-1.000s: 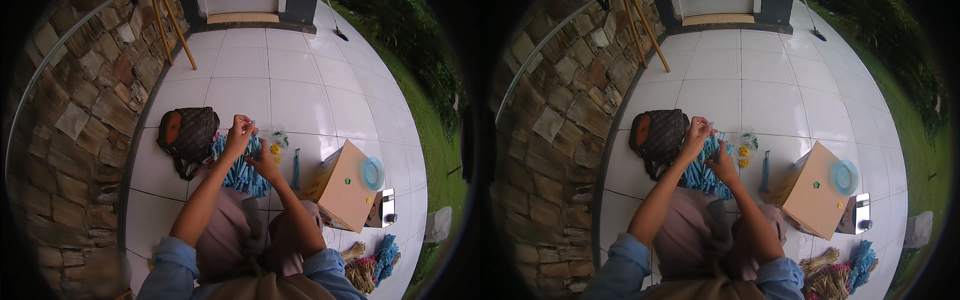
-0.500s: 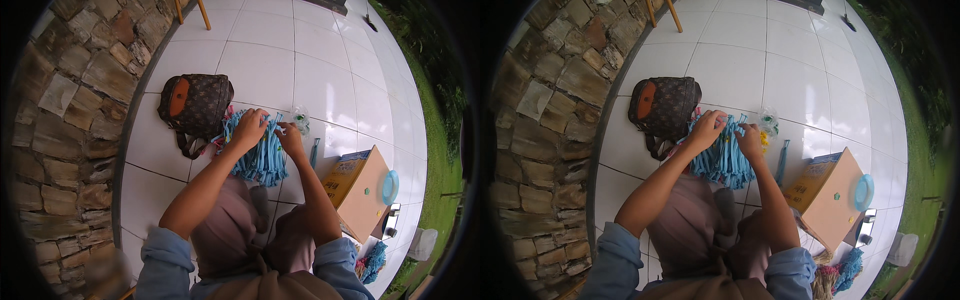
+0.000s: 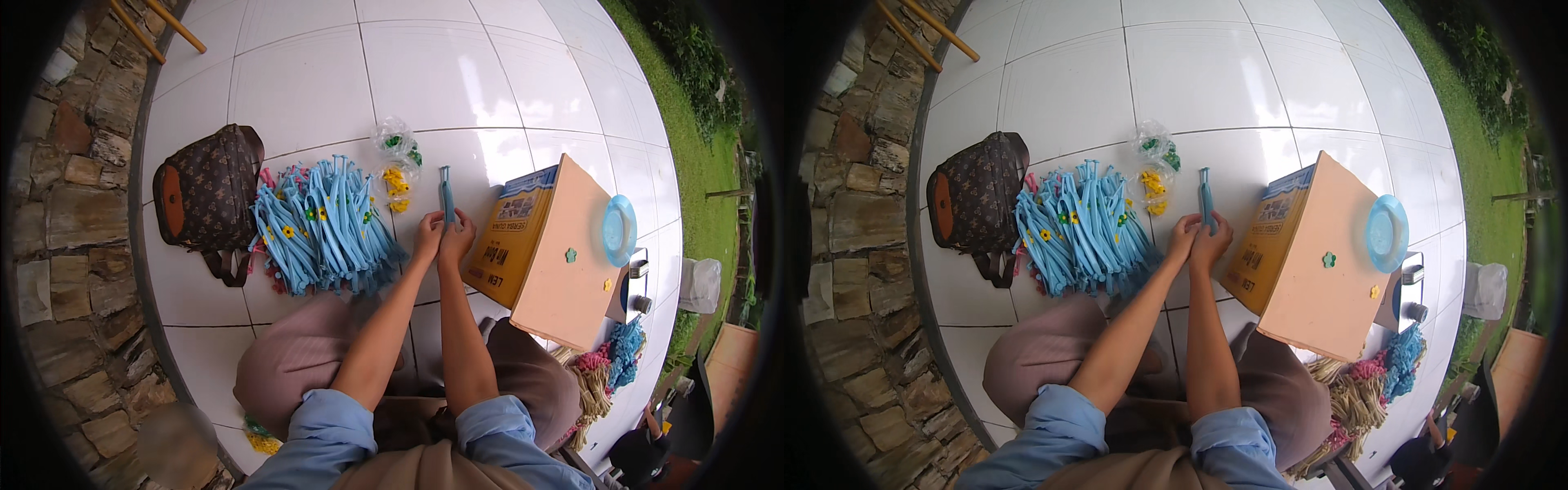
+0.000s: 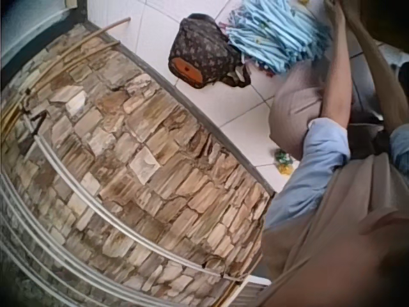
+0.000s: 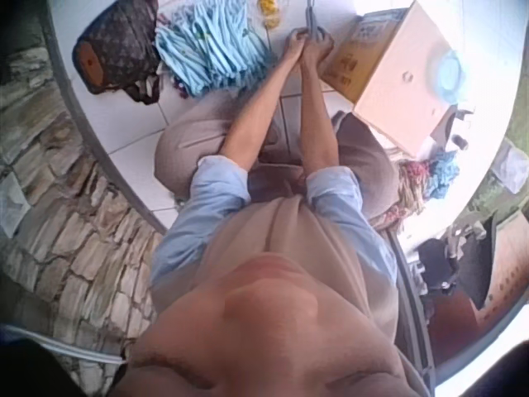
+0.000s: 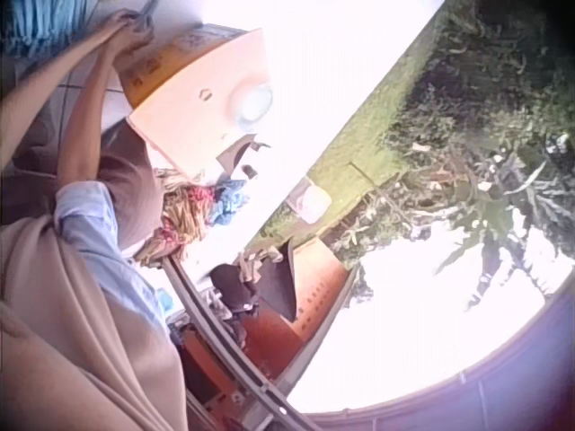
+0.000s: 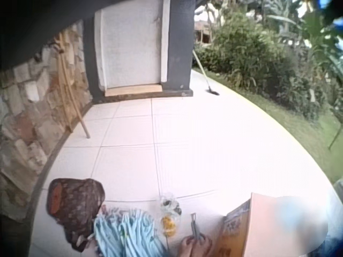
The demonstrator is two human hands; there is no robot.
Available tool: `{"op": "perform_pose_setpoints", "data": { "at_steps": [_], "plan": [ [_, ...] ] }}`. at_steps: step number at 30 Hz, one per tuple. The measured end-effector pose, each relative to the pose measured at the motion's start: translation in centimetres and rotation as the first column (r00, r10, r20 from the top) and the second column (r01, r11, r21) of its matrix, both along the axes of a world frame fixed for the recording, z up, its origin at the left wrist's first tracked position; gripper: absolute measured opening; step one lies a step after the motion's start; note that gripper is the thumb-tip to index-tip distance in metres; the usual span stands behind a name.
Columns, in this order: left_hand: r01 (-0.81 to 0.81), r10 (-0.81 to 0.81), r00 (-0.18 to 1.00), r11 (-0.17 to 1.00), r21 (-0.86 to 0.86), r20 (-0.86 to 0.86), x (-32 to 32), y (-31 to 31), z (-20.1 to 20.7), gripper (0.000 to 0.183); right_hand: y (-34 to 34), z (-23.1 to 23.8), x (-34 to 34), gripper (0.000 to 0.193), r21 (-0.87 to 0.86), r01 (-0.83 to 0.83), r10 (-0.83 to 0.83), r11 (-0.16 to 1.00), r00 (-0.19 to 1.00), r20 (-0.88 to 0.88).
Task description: The person applies adhesive to blue shoe straps and attaches small green and yellow decorative elements to them before sorting the pieces into piles.
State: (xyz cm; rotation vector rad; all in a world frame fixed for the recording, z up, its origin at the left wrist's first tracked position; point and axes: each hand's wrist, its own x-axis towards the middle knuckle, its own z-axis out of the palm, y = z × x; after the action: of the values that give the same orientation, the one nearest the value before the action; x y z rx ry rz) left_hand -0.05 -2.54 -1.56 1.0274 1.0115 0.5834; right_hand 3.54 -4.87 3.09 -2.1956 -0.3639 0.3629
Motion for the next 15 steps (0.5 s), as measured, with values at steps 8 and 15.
{"op": "perform_pose_setpoints", "data": {
  "at_steps": [8,15],
  "plan": [
    [-0.157,0.148,0.973,0.987,-0.039,-0.177,0.9,-1.2,-0.7,0.025,-1.9,-4.2,1.1,0.036,-0.101,-0.07,0.055,0.992,0.989,-0.141],
    [-0.288,0.331,0.931,0.925,-0.248,0.153,2.3,1.7,5.8,0.026,1.4,3.7,1.1,0.027,0.282,0.01,0.074,0.959,0.955,-0.287]
  ]
}}
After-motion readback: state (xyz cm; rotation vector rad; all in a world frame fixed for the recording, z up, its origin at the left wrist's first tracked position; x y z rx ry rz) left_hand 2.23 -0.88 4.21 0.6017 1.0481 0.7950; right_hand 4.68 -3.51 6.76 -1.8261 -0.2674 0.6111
